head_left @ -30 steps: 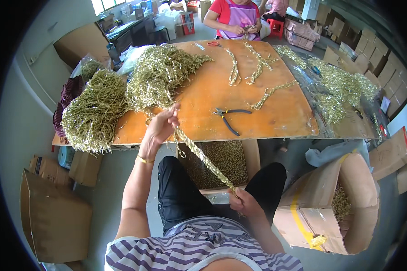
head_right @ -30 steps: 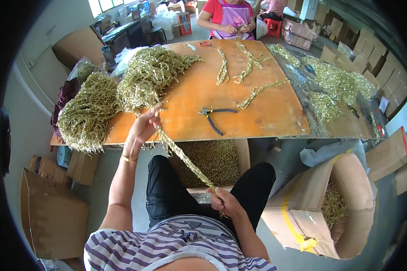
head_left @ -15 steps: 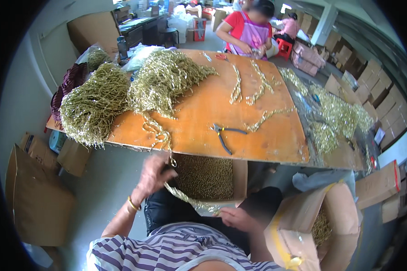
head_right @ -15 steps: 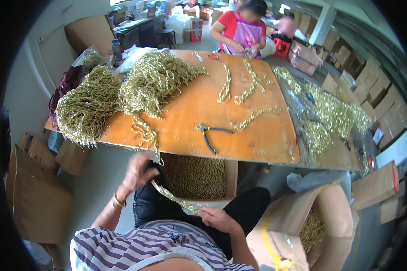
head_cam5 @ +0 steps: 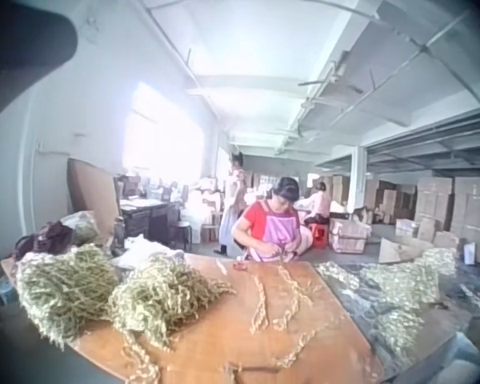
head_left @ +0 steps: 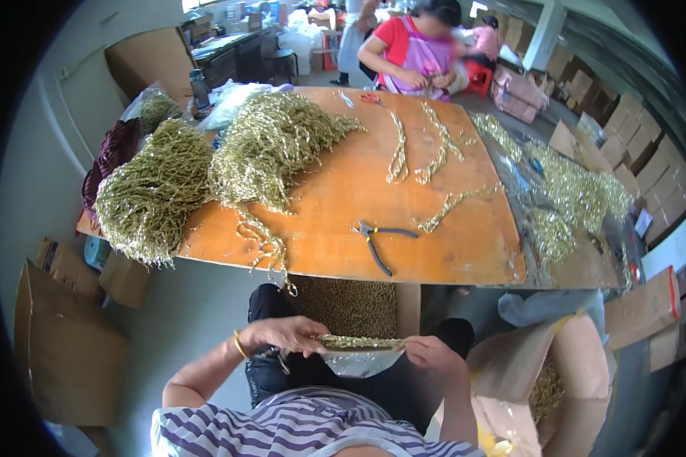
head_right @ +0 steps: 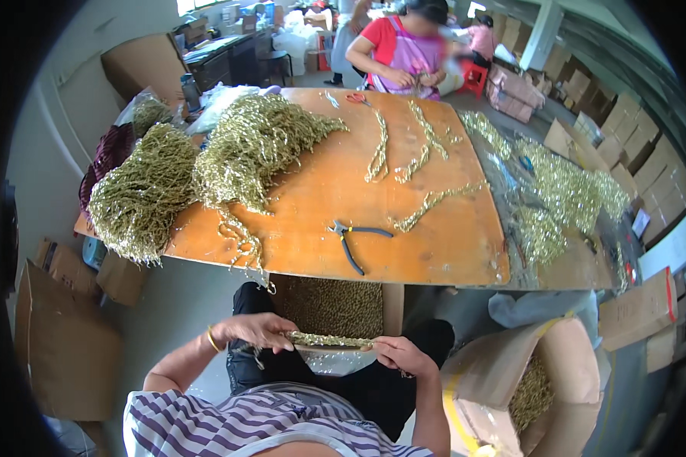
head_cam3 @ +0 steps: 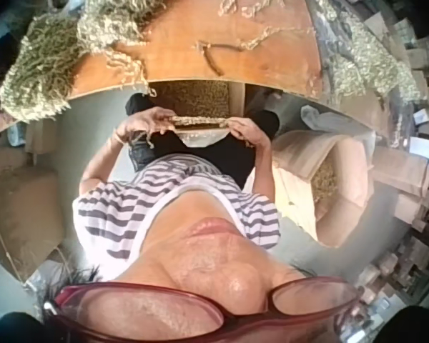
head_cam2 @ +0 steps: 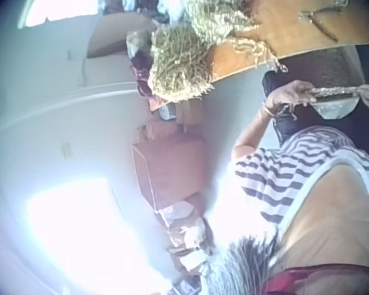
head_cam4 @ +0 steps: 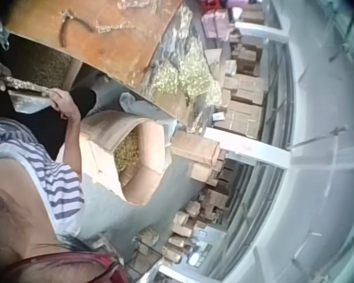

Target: Trimming and sorting gold-colored plastic tinsel decorations using pliers.

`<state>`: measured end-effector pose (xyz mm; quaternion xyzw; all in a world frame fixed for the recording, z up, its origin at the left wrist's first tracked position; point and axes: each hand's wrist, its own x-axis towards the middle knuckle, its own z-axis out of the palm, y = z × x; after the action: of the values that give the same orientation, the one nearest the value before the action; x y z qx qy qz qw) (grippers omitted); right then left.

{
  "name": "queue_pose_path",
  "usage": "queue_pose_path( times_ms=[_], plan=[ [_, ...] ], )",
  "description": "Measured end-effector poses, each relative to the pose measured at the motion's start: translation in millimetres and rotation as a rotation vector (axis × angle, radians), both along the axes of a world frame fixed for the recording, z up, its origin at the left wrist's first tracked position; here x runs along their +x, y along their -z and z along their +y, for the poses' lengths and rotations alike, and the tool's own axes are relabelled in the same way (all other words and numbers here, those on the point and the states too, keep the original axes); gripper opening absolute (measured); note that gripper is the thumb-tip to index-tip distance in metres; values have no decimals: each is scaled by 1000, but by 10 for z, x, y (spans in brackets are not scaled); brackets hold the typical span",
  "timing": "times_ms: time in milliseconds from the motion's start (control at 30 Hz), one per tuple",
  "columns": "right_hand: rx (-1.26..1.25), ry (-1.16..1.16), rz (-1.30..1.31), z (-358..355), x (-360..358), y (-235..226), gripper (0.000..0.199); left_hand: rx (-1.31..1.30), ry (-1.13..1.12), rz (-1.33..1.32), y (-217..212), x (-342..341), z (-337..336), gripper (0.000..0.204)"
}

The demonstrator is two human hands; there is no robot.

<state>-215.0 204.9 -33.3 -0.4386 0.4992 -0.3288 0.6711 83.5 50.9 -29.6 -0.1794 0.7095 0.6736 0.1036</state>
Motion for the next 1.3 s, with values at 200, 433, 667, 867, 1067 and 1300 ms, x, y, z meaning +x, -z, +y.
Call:
queue_pose_path(
  times_ms=[200, 433, 667, 867, 1067, 1300],
  plan=[
    [338, -199, -108, -114, 461, 465, 32, -59, 291, -331, -602, 77, -459, 30],
    [239, -402, -422, -221, 855, 1194, 49, -256, 394, -309, -1353, -392, -1030, 34],
    [330, -32, -417, -409, 734, 1405, 45, -641, 253, -290, -2208, -1515, -1856, 36],
    [368, 148, -419, -404, 693, 1563, 42, -917, 23, -40, -2550, -2504, -2804, 36],
    [375, 228, -349, -373, 659, 1512, 43, -1060, -177, -7, -1962, -3067, -3719, 34],
    [415, 257, -334, -469, 694, 1461, 38, -1191, 124, -533, -1056, -3072, -4254, 17]
  ],
)
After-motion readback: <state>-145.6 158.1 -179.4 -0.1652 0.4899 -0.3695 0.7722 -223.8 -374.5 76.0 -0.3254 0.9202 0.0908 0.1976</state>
